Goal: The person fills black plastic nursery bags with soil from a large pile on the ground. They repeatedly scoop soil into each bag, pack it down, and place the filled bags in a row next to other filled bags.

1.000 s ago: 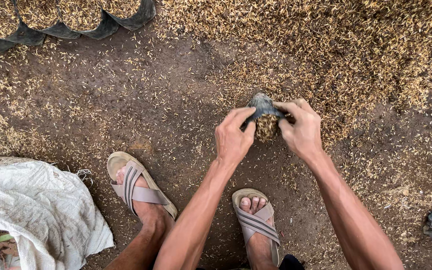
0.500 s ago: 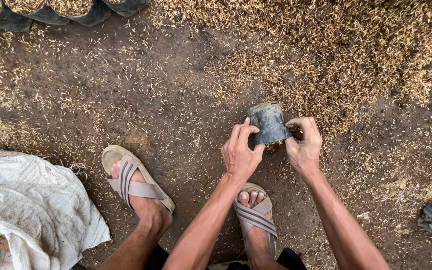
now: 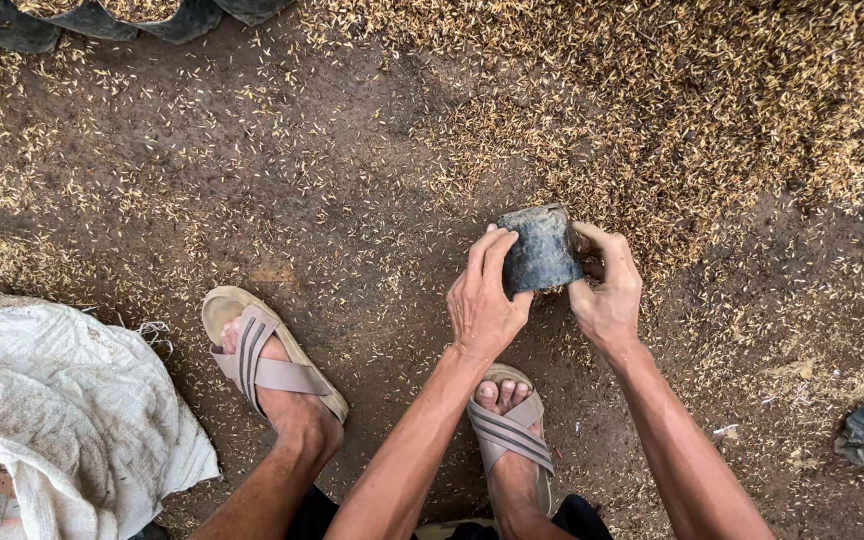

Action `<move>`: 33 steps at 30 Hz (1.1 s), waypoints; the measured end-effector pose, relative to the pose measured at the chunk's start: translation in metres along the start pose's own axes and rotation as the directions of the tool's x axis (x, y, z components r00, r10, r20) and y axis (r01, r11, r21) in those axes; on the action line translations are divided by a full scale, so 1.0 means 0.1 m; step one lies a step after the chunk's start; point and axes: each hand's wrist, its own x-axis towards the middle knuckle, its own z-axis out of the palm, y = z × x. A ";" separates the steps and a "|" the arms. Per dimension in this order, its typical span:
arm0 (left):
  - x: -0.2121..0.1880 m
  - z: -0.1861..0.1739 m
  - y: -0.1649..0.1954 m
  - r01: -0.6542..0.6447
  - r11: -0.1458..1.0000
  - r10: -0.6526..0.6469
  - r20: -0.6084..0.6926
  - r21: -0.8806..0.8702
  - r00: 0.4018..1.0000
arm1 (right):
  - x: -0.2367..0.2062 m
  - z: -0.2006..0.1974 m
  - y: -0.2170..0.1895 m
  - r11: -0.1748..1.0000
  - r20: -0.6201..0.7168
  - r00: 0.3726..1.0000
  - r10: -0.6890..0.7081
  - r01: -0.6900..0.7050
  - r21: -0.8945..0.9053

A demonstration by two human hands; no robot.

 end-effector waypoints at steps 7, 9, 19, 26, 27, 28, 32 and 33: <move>0.05 0.00 -0.01 0.052 0.998 -0.053 0.044 0.023 0.998 | 0.08 -0.05 0.04 0.993 0.083 0.995 -0.047 0.055 -0.101; 0.05 0.01 -0.03 0.057 0.998 -0.058 0.041 0.018 0.997 | 0.07 -0.04 0.09 0.994 0.074 0.996 -0.050 0.057 -0.094; 0.06 0.02 -0.05 0.075 0.997 -0.075 0.062 -0.004 0.995 | 0.06 -0.03 0.11 0.997 0.068 0.998 -0.018 0.023 -0.074; 0.40 -0.09 -0.02 0.249 0.963 -0.240 0.100 -0.101 0.966 | 0.33 -0.08 -0.09 0.992 -0.055 0.996 0.071 -0.077 -0.101; 0.49 -0.11 -0.01 0.239 0.969 -0.232 0.101 -0.068 0.967 | 0.40 -0.09 -0.15 0.989 -0.032 0.997 0.069 -0.073 -0.132; 0.59 -0.13 -0.01 0.225 0.974 -0.221 0.098 -0.036 0.970 | 0.49 -0.11 -0.21 0.985 -0.010 0.998 0.061 -0.062 -0.163; 0.94 -0.21 0.03 0.168 0.986 -0.168 0.073 0.010 0.983 | 0.74 -0.20 -0.52 0.996 0.110 0.993 -0.036 0.046 -0.082; 0.98 -0.22 0.04 0.184 0.983 -0.185 0.080 0.022 0.979 | 0.79 -0.21 -0.58 0.968 0.146 0.977 -0.153 0.178 -0.178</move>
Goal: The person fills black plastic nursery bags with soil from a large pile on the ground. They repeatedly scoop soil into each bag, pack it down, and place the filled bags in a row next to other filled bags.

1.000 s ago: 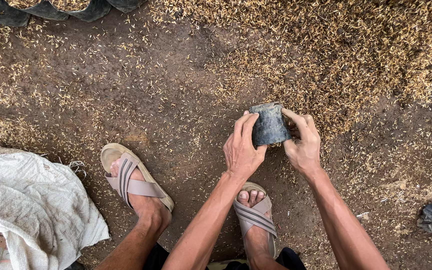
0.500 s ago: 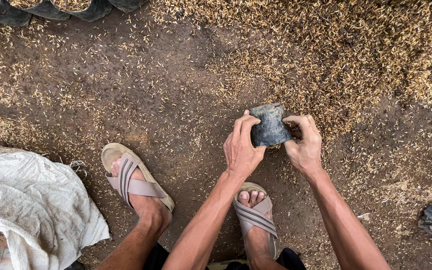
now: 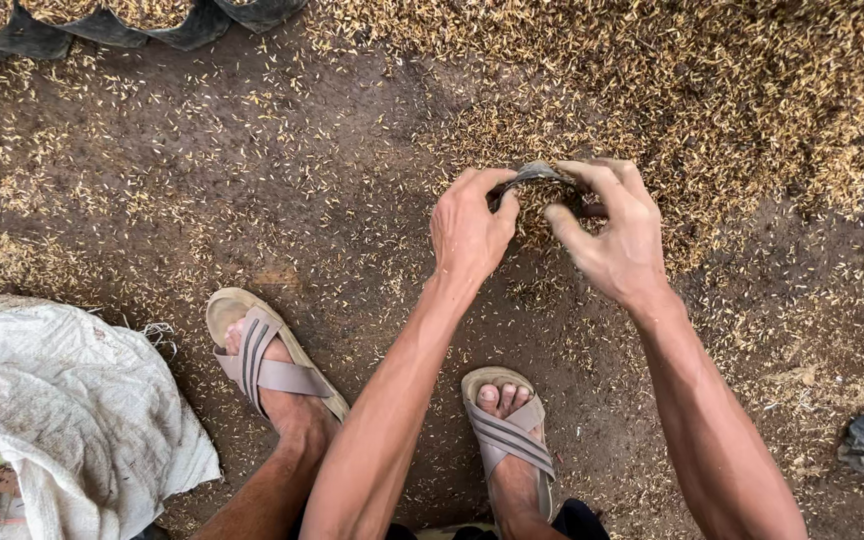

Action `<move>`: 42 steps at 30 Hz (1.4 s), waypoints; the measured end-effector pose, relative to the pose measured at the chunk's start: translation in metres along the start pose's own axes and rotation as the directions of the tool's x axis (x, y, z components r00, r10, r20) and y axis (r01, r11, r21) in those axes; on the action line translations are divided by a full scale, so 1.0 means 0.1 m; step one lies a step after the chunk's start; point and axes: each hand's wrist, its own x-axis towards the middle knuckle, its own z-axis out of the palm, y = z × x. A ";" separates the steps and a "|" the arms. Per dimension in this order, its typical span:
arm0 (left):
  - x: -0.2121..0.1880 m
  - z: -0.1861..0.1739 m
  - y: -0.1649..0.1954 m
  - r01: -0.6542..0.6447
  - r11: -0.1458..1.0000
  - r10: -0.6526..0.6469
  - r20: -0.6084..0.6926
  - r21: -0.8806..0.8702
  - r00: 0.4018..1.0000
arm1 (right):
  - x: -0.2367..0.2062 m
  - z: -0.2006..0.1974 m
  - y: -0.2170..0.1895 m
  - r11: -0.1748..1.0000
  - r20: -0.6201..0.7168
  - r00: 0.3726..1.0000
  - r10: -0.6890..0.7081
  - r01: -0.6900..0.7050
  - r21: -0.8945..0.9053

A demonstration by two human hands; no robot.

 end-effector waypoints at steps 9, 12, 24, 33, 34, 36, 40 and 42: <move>0.09 0.01 0.08 0.035 0.999 -0.035 -0.012 0.042 0.999 | 0.10 0.18 0.11 0.854 0.065 0.972 -0.227 0.230 -0.467; 0.07 -0.01 0.16 0.068 0.996 -0.063 -0.070 0.066 0.996 | 0.22 0.33 0.20 0.865 0.050 0.985 -0.165 0.169 -0.472; 0.04 -0.05 0.18 0.411 0.910 -0.415 0.116 0.051 0.903 | 0.20 0.21 0.29 0.854 0.101 0.850 0.517 -0.504 -0.130; 0.20 -0.10 0.19 0.353 0.931 -0.340 0.131 -0.093 0.931 | -0.32 0.52 0.16 0.902 -0.249 0.891 0.379 -0.295 0.316; 0.22 -0.13 0.17 0.356 0.922 -0.341 0.116 -0.154 0.933 | -0.50 0.64 0.06 0.974 -0.293 0.929 0.225 -0.208 0.088; 0.22 -0.18 0.14 0.307 0.936 -0.298 0.075 -0.172 0.951 | -0.76 0.87 -0.09 0.909 0.010 0.909 -0.417 0.417 -0.020; 0.28 -0.36 0.14 0.133 0.989 -0.134 -0.020 -0.066 0.991 | -0.50 0.95 0.10 0.791 0.498 0.726 -0.475 0.600 -0.120; 0.22 -0.41 0.16 0.110 0.990 -0.113 -0.034 -0.089 0.993 | -0.21 0.72 0.35 0.860 0.290 0.879 -0.378 0.449 -0.243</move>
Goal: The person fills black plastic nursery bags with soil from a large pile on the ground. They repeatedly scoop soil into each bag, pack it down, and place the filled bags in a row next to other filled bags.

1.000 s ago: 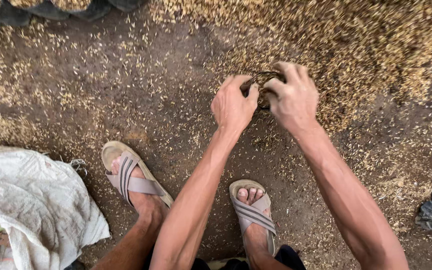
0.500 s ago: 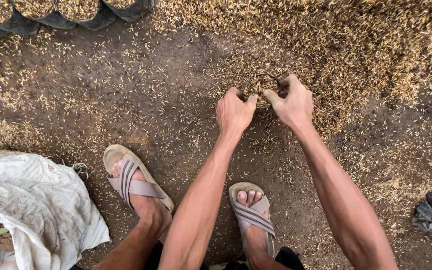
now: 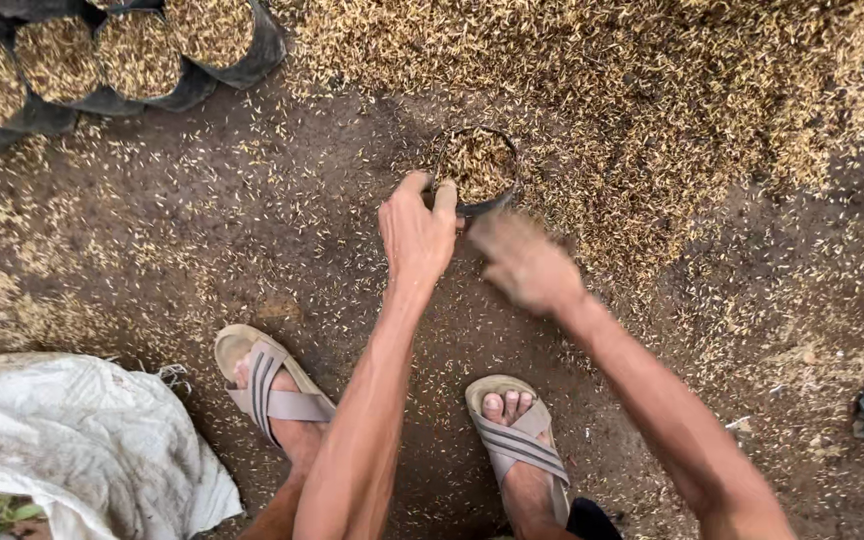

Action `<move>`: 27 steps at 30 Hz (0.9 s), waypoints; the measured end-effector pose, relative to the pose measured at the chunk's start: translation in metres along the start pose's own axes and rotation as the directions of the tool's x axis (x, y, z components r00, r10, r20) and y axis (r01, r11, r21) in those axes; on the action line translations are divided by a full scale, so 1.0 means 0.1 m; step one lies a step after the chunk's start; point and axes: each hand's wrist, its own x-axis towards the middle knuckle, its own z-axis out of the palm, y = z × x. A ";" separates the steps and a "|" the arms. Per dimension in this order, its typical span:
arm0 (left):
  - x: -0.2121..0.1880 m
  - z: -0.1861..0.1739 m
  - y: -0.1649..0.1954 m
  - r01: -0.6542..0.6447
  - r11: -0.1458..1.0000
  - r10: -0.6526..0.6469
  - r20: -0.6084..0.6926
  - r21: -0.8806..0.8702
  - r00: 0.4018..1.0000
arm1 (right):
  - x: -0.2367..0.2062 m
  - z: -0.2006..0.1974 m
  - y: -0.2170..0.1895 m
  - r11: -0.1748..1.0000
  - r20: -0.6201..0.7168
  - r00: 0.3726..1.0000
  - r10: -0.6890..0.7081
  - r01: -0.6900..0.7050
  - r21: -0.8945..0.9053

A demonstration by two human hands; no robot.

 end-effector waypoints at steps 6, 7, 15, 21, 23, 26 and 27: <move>-0.20 0.21 0.00 0.204 0.979 -0.200 0.121 -0.025 0.972 | 0.20 -0.63 0.91 0.949 -0.355 0.883 0.306 -0.313 0.037; -0.22 0.28 0.00 0.183 0.983 -0.182 0.109 0.007 0.977 | 0.20 -0.72 1.00 0.942 -0.416 0.865 0.280 -0.332 -0.057; -0.34 0.39 -0.11 0.069 0.992 -0.067 -0.021 0.105 0.998 | -0.21 -0.53 0.84 0.775 -0.517 0.824 0.233 -0.478 -0.413; -0.36 0.35 -0.10 -0.014 0.983 0.036 -0.114 0.181 0.993 | -0.25 -0.44 0.82 0.795 -0.551 0.595 0.585 -0.557 0.242; -0.33 0.34 -0.10 -0.070 0.978 0.105 -0.173 0.196 0.979 | -0.18 -0.55 0.84 0.312 -0.265 0.189 0.946 -0.294 0.904; -0.27 0.33 -0.11 -0.074 0.980 0.104 -0.157 0.186 0.982 | -0.04 -0.74 0.63 -0.237 0.204 0.154 0.967 0.240 0.941; -0.25 0.33 -0.11 -0.050 0.979 0.079 -0.141 0.198 0.987 | 0.03 -0.79 0.54 -0.342 0.279 0.217 0.935 0.359 0.868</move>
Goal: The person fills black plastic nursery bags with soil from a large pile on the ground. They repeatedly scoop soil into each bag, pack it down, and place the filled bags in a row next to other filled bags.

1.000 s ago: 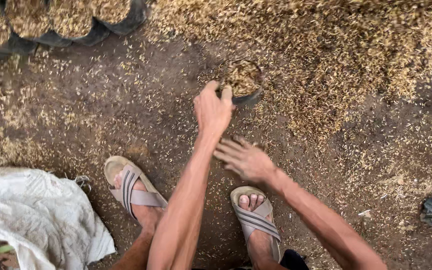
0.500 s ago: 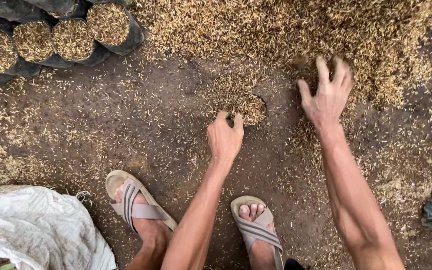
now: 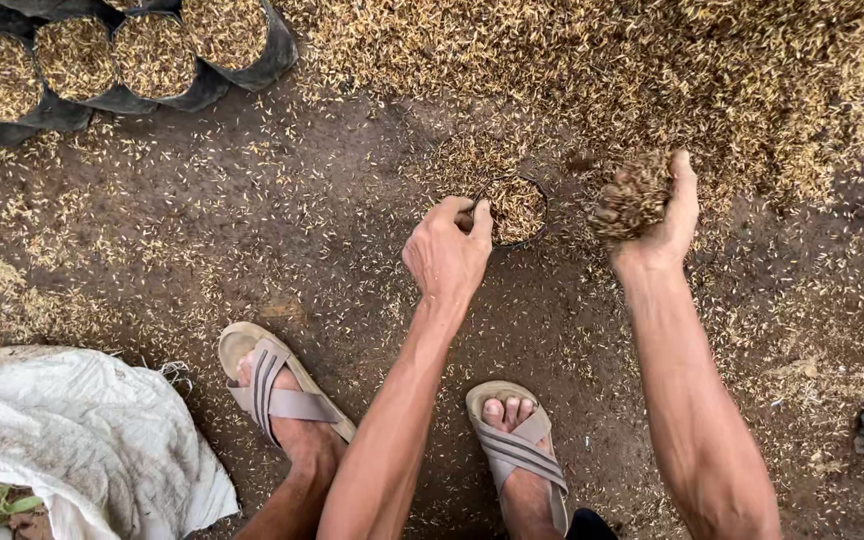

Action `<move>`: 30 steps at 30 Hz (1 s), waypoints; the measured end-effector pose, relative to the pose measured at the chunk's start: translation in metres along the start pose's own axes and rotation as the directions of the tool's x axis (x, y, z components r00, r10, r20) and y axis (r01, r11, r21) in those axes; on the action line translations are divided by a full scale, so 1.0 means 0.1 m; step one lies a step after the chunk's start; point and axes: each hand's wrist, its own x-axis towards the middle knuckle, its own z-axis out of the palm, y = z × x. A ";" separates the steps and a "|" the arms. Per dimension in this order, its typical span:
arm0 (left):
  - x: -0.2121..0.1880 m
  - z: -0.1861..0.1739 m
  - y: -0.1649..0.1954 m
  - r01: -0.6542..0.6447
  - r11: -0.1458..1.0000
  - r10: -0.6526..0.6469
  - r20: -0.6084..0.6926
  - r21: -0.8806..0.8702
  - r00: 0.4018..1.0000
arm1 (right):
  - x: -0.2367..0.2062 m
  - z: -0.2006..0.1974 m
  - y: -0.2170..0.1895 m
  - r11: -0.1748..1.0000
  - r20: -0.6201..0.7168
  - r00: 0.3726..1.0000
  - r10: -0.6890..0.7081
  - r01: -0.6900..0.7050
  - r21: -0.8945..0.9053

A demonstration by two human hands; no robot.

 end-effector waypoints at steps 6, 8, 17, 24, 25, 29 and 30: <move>0.08 0.00 0.04 0.022 1.000 -0.022 0.037 0.002 0.999 | -0.30 0.32 0.37 0.980 0.112 0.986 -0.125 0.141 -0.141; 0.09 0.00 0.04 0.038 0.999 -0.038 0.068 -0.008 0.997 | -0.31 0.34 0.51 0.949 0.154 0.967 -0.204 0.234 -0.213; -0.06 -0.05 -0.12 0.030 0.977 -0.018 0.056 -0.209 0.998 | -0.36 0.09 0.26 0.034 0.821 0.496 -0.282 0.860 -0.509; -0.18 -0.12 -0.21 -0.214 0.967 0.226 0.075 -0.141 0.971 | -0.49 -0.15 0.61 -0.489 0.965 0.260 0.018 0.845 -0.218; -0.14 -0.13 -0.21 -0.350 0.934 0.353 0.033 -0.076 0.935 | -0.45 -0.15 0.60 -0.404 0.960 0.279 -0.013 0.877 -0.260; -0.02 -0.10 -0.19 -0.479 0.876 0.478 0.038 0.053 0.878 | -0.28 -0.15 0.47 -0.228 0.931 0.352 -0.096 0.903 -0.365; 0.00 -0.09 -0.19 -0.477 0.877 0.476 0.030 0.048 0.879 | -0.25 -0.15 0.44 -0.235 0.927 0.357 -0.115 0.897 -0.374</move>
